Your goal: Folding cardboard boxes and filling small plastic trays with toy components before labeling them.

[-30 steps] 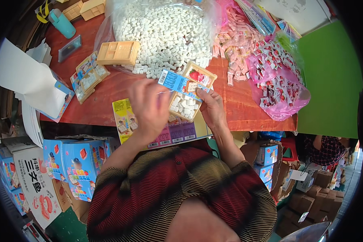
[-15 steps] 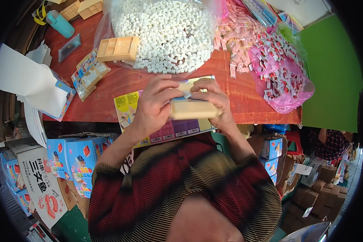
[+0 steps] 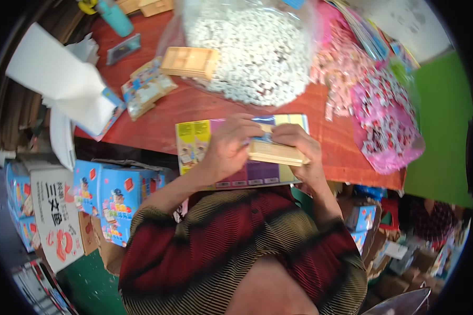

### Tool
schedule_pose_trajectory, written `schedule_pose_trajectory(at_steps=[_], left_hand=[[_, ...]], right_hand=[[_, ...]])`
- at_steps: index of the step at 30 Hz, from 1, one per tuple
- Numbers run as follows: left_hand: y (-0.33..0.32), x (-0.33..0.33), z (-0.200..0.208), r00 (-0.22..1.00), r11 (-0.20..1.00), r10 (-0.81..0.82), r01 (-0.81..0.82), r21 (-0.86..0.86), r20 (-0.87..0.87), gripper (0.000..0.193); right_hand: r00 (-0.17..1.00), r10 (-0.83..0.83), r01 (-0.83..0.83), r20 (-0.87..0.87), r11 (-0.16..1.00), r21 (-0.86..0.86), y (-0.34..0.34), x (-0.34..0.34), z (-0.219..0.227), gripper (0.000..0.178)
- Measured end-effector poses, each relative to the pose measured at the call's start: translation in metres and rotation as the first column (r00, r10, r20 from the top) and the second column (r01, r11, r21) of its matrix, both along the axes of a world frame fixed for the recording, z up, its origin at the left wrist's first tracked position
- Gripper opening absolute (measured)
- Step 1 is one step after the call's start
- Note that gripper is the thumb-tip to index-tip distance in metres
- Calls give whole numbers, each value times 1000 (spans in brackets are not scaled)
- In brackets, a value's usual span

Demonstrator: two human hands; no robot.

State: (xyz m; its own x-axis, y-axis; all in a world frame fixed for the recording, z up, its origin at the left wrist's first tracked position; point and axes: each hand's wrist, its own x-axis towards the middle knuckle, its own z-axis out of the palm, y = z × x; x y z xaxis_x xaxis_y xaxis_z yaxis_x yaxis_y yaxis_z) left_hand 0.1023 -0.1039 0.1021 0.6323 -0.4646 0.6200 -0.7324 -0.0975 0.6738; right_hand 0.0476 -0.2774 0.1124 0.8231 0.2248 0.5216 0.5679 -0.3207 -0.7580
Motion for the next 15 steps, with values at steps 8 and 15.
schedule_pose_trajectory(at_steps=[8,15], left_hand=[[3,-10,-18,928,992,-46,85,90,-369,17],[16,0,-26,675,963,8,-205,-177,-738,27]], right_hand=[[831,33,254,-555,866,432,15,-9,-26,18],[901,56,96,-431,941,324,27,25,-34,54]])
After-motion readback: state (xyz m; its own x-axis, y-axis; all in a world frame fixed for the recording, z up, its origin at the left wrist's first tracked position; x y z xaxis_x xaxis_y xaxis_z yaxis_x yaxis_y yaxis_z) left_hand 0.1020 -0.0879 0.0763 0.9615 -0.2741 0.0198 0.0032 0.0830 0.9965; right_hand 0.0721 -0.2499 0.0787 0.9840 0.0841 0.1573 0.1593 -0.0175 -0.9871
